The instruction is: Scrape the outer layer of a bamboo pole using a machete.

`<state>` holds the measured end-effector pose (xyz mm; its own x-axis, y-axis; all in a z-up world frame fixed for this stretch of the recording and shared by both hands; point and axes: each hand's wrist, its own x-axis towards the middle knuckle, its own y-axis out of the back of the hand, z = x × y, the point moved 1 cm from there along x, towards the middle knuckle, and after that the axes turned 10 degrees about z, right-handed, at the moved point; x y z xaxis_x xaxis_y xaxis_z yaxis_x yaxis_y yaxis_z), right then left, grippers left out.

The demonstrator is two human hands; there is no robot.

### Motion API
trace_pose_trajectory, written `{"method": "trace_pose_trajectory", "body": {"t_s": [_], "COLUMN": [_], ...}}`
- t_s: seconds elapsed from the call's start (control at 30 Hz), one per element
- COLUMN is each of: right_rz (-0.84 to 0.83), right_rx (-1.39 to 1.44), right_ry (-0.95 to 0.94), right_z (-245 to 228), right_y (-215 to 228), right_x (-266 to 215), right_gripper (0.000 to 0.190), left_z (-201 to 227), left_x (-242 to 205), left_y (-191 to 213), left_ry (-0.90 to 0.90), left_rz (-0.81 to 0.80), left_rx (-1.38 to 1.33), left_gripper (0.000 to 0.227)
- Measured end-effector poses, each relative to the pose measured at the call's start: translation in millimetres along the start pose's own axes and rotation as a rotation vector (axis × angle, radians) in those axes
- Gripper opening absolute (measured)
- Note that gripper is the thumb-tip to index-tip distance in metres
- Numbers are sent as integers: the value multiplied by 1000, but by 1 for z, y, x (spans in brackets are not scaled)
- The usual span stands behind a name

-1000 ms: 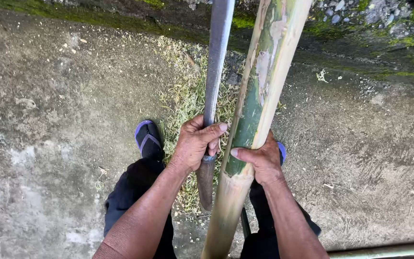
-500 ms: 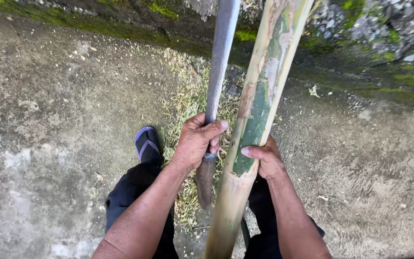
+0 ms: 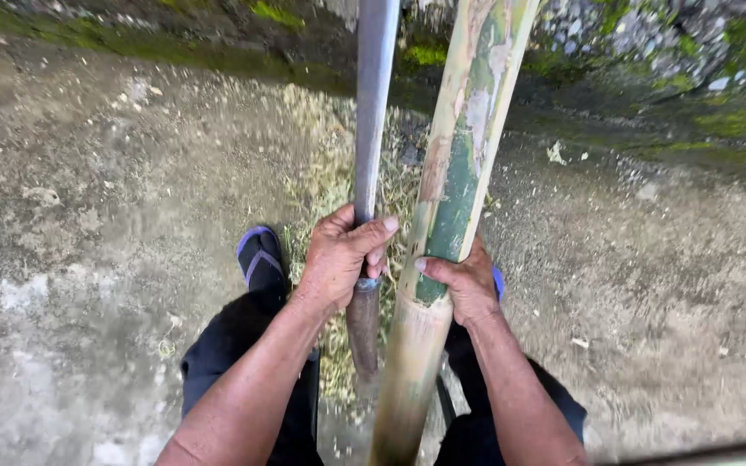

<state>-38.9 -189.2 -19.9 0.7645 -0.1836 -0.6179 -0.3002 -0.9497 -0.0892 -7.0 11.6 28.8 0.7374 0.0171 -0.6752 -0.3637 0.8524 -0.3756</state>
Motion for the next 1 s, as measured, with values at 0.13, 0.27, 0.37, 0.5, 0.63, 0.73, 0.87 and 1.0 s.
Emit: {"method": "trace_pose_trajectory", "body": {"t_s": [0.13, 0.27, 0.37, 0.5, 0.63, 0.73, 0.87, 1.0], "right_rz": [-11, 9, 33, -20, -44, 85, 57, 271], "right_rx": [-57, -55, -118, -135, -97, -455, -637, -281], "right_ry": [32, 62, 24, 73, 140, 38, 236, 566], "right_z": [-7, -7, 0, -2, 4, -12, 5, -18], "right_y": [-5, 0, 0, 1, 2, 2, 106, 200], "right_x": [-3, 10, 3, 5, -7, -38, -62, -148], "right_gripper": [77, 75, 83, 76, 73, 73, 47, 23], "left_z": [-7, -2, -9, -4, -6, -8, -24, -33], "left_x": [3, 0, -8, -21, -30, -37, -52, -77], "left_y": [3, -1, 6, 5, 14, 29, 52, 65], "left_ry": [7, 63, 46, 10, -129, -213, -227, -228], "left_rz": [-6, 79, 37, -16, 23, 99, 110, 115], "left_rx": [4, 164, 74, 27, 90, 191, 185, 121], "left_gripper": [18, 14, 19, 16, 18, 18, 16, 14]}}
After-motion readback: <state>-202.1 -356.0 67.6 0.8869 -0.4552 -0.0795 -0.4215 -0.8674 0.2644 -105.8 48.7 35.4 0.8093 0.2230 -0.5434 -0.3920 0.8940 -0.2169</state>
